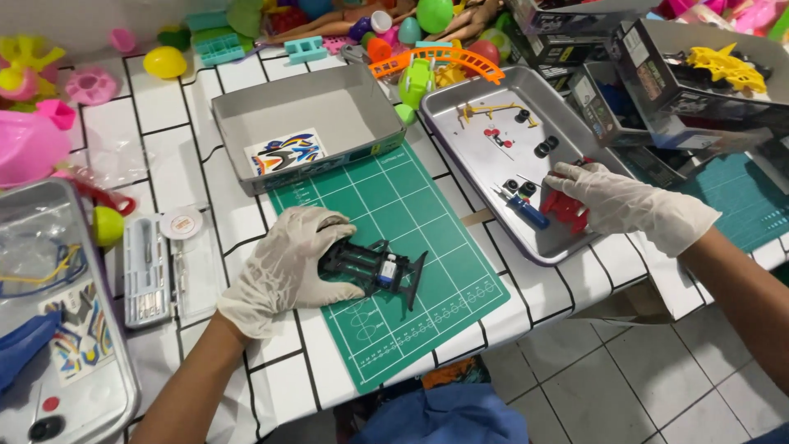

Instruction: Assembling a mini 4WD toy car by installing internal components like the motor and gears into the chassis and then attaching the red body shell.

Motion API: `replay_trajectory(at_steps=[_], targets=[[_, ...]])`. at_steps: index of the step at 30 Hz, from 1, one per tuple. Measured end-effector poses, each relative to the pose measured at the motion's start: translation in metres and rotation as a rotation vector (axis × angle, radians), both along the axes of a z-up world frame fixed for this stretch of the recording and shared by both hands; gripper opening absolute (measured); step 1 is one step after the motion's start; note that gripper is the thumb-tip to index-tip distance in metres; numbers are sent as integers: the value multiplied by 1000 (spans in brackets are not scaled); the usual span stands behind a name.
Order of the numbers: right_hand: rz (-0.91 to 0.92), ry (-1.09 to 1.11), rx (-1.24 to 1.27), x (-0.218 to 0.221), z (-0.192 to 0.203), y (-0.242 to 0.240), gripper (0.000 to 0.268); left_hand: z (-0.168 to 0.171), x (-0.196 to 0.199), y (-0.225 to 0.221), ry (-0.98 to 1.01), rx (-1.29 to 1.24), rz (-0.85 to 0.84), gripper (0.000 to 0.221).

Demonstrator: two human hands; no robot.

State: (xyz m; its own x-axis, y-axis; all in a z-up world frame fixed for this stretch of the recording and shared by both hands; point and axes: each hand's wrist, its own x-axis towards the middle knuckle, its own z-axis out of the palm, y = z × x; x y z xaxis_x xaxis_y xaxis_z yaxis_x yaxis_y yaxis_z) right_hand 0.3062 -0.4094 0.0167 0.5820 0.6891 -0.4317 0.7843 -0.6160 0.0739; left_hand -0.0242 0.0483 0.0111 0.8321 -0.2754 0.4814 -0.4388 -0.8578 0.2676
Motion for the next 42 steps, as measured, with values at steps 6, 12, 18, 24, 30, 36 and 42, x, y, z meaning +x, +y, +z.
replay_trajectory(at_steps=[6,12,18,24,30,36,42], targets=[[-356,166,-37,-30,73,44,79,0,4,-1,-50,50,28,85],[-266,267,298,-38,70,87,58,-8,7,0,35,78,64,82],[-356,356,361,-28,79,81,29,-20,14,6,30,126,85,92],[-740,412,946,-27,108,69,15,-17,13,3,2,43,79,88],[-431,163,716,-3,89,34,31,-18,15,4,95,81,72,93],[-383,-64,257,1,53,22,44,-21,18,2,94,68,153,93],[-605,-23,228,1,59,54,33,-1,15,2,15,-30,68,95]])
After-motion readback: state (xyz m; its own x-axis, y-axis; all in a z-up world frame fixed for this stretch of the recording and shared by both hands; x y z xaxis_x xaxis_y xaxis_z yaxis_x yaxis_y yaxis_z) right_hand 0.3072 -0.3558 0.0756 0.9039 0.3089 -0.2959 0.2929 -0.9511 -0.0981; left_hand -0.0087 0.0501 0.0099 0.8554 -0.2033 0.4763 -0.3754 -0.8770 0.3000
